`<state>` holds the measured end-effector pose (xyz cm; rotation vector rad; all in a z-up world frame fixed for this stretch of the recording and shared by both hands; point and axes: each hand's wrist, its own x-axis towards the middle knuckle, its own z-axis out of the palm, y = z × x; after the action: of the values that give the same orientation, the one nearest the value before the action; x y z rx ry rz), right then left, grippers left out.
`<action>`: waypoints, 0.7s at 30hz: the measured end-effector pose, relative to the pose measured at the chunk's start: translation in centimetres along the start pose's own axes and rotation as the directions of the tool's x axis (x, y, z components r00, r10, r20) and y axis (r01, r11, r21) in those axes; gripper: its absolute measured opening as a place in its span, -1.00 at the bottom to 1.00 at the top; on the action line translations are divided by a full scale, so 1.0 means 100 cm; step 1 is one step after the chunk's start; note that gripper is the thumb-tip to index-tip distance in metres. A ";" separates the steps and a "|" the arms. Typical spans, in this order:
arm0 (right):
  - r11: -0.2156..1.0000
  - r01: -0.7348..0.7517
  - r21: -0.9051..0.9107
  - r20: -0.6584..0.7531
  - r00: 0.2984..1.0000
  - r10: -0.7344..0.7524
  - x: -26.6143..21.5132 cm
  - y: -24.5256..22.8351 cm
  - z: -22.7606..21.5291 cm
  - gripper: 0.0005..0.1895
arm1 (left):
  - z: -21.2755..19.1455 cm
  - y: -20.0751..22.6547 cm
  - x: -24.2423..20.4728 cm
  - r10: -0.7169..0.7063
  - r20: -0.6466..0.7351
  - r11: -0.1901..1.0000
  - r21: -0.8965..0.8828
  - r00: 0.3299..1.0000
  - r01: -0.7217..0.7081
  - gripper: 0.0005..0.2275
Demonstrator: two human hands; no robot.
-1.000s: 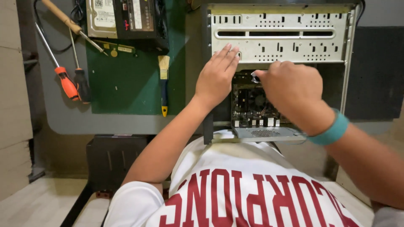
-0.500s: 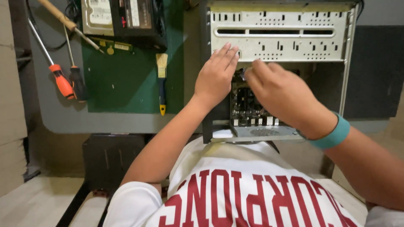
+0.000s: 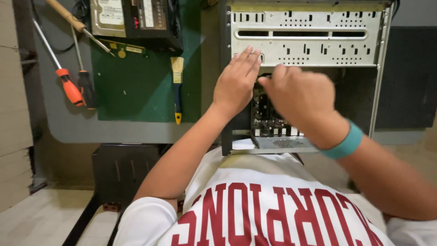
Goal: The person removes a motherboard from a computer case, places it on a table, and then reinserts it into the case. They use a screwdriver to secure the motherboard and other components inside the case.
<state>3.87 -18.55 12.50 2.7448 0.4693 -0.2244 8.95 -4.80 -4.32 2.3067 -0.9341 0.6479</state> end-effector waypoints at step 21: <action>0.997 0.070 -0.032 0.250 0.966 -0.060 0.006 0.032 -0.006 -0.59 | -0.111 0.038 0.028 -0.668 0.561 0.528 -0.107 0.490 0.842 -0.11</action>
<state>5.60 -21.01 13.97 2.6161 0.4881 -0.5627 5.50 -1.08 6.64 2.2132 -0.0469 -0.4708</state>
